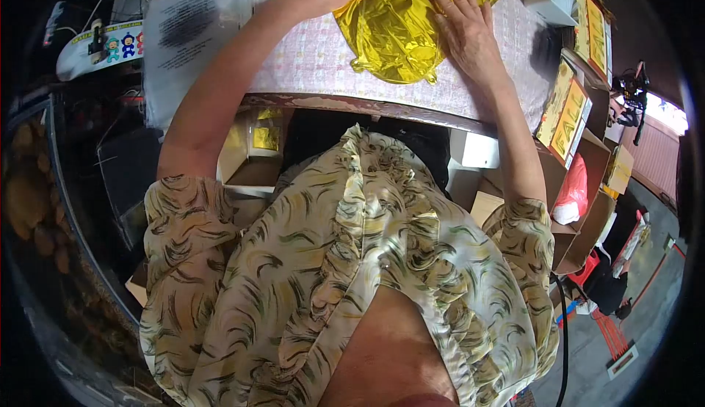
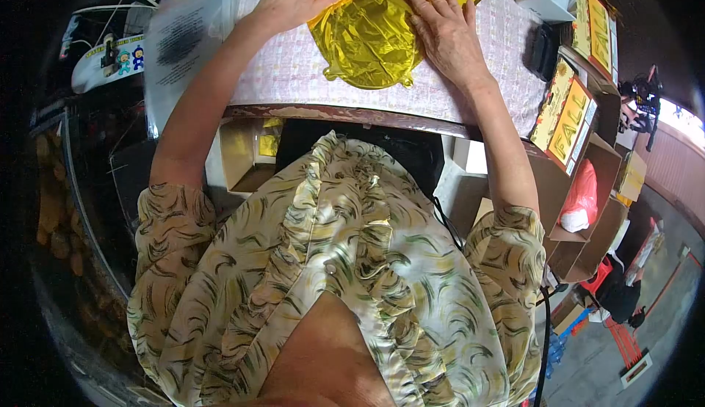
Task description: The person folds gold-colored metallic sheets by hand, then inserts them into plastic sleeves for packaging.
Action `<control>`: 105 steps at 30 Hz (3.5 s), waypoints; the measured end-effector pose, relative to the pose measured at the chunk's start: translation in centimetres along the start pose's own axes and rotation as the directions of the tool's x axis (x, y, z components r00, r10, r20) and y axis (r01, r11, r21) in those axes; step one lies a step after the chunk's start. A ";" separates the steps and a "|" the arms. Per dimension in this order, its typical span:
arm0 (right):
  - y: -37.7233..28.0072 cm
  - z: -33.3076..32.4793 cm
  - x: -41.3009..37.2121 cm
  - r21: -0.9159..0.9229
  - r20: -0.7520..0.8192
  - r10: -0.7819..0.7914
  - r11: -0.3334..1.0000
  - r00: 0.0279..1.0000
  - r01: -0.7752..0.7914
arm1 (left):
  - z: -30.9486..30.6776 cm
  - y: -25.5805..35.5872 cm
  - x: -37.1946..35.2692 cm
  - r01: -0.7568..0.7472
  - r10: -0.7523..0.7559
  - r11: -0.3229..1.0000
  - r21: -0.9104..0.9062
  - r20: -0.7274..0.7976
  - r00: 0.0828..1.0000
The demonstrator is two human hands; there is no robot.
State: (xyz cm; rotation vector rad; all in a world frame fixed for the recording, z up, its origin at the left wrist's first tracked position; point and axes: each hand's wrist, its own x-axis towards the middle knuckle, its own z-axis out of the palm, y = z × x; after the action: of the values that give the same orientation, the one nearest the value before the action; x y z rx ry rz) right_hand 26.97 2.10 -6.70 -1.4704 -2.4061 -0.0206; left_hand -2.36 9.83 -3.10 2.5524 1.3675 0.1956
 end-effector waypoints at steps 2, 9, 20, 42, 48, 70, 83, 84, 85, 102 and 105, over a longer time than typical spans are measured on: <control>0.1 0.0 0.0 0.019 -0.004 0.004 1.000 1.000 -0.004 | -0.3 0.1 0.0 0.001 -0.001 1.000 0.001 0.009 1.000; 0.0 0.1 0.0 0.073 -0.013 0.011 0.997 1.000 -0.010 | 0.4 -0.6 0.4 -0.036 0.038 0.998 0.043 -0.038 0.999; -0.9 -0.6 0.2 0.087 0.061 0.092 0.992 0.994 -0.097 | 4.7 -3.2 0.8 -0.132 0.199 0.962 0.239 -0.283 0.938; -1.3 -1.2 0.1 0.123 0.101 0.130 0.982 0.986 -0.142 | 3.7 -2.2 0.9 -0.093 0.131 0.981 0.171 -0.230 0.964; -1.2 -0.6 0.0 0.113 0.027 0.111 0.987 0.993 -0.113 | 2.8 -1.6 0.5 -0.099 0.121 0.990 0.095 -0.252 0.960; 23.1 -19.6 -4.1 0.153 -0.418 0.618 0.770 0.665 -0.620 | -2.4 21.1 36.8 -0.633 0.520 0.752 -0.184 -0.424 0.741; 37.4 -18.6 -3.9 0.734 -0.109 0.908 0.348 0.405 -0.583 | 3.7 32.3 47.0 -0.402 0.413 0.900 -0.166 0.033 0.910; 39.1 -17.8 -3.9 0.799 -0.036 0.933 0.242 0.358 -0.551 | 4.0 31.9 47.0 -0.442 0.441 0.872 -0.210 -0.056 0.896; 40.7 -17.1 -3.8 0.802 -0.031 0.934 0.235 0.355 -0.549 | 4.3 31.5 47.0 -0.483 0.460 0.839 -0.251 -0.145 0.876; 48.0 -14.6 2.6 0.535 0.027 0.961 0.219 0.275 -0.816 | 2.1 28.8 45.8 -0.502 0.612 0.673 -0.543 0.027 0.790; 50.4 -13.2 2.3 0.569 0.315 0.912 0.041 0.264 -0.821 | 1.4 28.0 46.3 -0.422 0.591 0.670 -0.611 0.095 0.801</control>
State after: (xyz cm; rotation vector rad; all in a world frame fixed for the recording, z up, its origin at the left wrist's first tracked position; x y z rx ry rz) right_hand 73.31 25.48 -1.24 -2.1300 -0.7424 0.8904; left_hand 46.02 33.24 3.42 2.2483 0.3523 0.2656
